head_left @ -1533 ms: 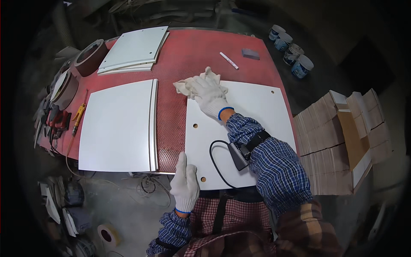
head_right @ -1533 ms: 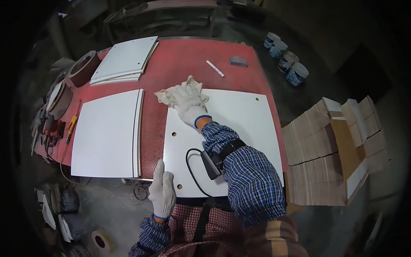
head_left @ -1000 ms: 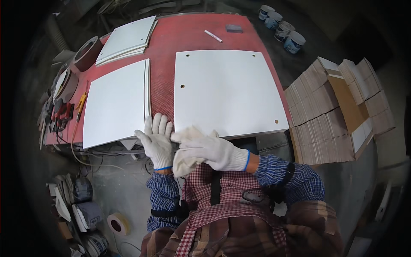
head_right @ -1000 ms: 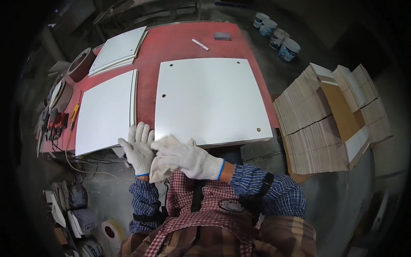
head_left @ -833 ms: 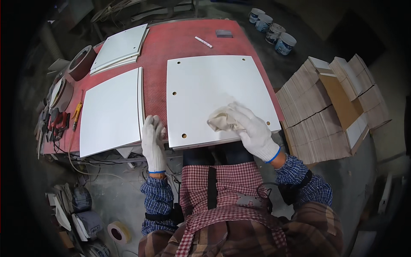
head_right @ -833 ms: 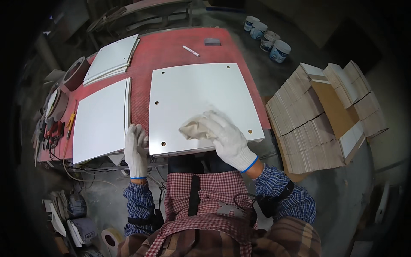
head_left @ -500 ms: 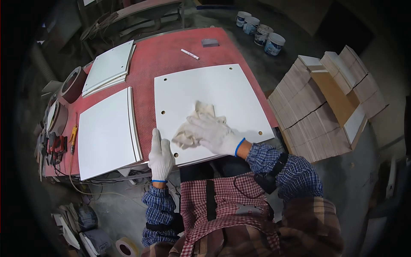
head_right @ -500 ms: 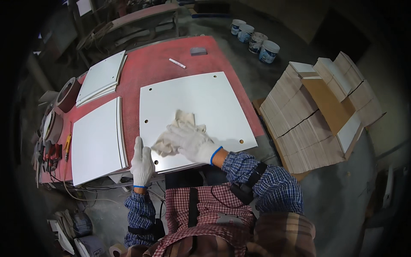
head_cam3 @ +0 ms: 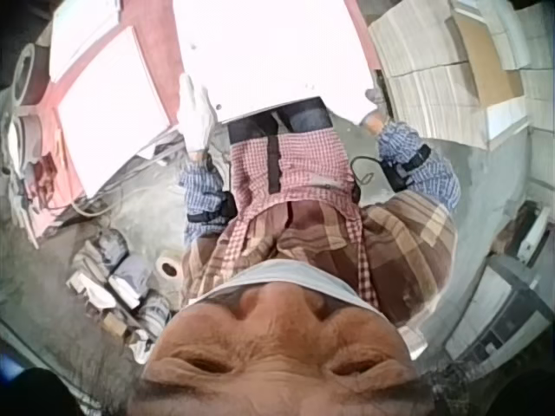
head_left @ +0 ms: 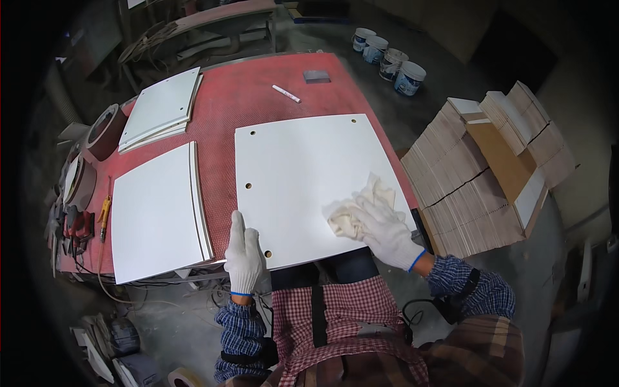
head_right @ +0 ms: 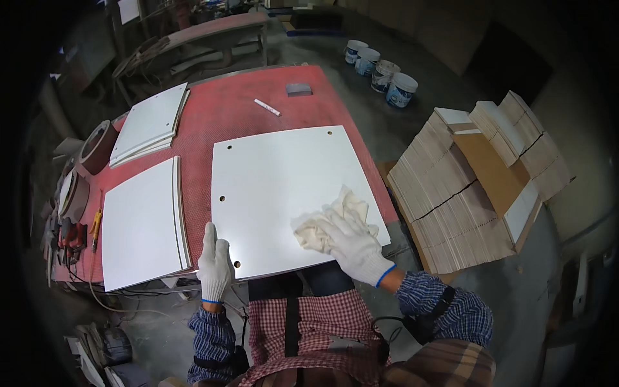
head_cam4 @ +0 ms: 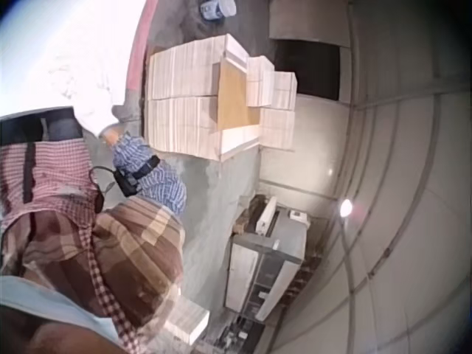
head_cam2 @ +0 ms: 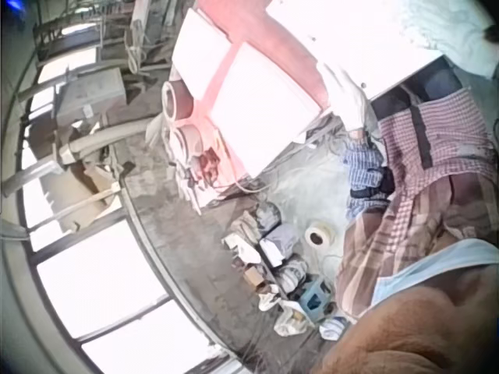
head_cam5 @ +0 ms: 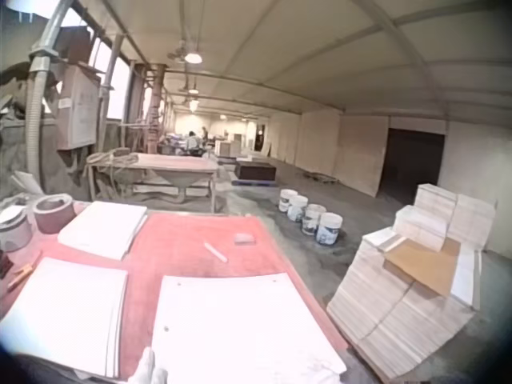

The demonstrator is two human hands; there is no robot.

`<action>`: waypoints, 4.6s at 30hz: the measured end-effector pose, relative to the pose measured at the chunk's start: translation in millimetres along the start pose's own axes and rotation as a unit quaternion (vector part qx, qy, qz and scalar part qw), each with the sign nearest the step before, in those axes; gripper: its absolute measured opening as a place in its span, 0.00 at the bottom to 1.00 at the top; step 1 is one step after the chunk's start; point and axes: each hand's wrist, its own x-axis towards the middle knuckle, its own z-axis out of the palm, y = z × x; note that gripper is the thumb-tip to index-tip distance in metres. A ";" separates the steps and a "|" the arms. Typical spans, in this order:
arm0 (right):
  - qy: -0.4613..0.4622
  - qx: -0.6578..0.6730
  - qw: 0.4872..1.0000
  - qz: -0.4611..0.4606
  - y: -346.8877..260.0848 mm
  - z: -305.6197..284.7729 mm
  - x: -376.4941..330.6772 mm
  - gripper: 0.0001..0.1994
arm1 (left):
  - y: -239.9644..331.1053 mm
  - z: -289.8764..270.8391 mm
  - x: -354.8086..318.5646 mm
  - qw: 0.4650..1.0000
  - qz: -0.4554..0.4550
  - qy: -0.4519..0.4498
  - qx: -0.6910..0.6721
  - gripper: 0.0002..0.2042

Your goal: Cleaning and inspecting white manufactured furniture panels using a cloth.

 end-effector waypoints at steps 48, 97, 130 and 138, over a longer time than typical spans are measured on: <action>0.135 0.116 0.951 0.253 48.2 -3.9 -94.3 0.27 | 1.7 -10.0 -76.5 1.000 0.007 0.013 -0.025 0.32; 0.122 0.321 0.890 0.301 67.3 -29.1 -150.3 0.24 | 4.4 -49.2 -53.5 0.844 0.438 -0.100 0.294 0.19; 0.241 0.556 0.779 0.161 178.9 -61.3 121.3 0.20 | 123.7 -111.5 208.7 0.972 0.206 -0.035 -0.104 0.24; 0.258 0.527 0.795 0.154 187.6 -48.1 150.6 0.16 | 23.8 -14.7 193.9 0.966 0.189 -0.078 -0.157 0.23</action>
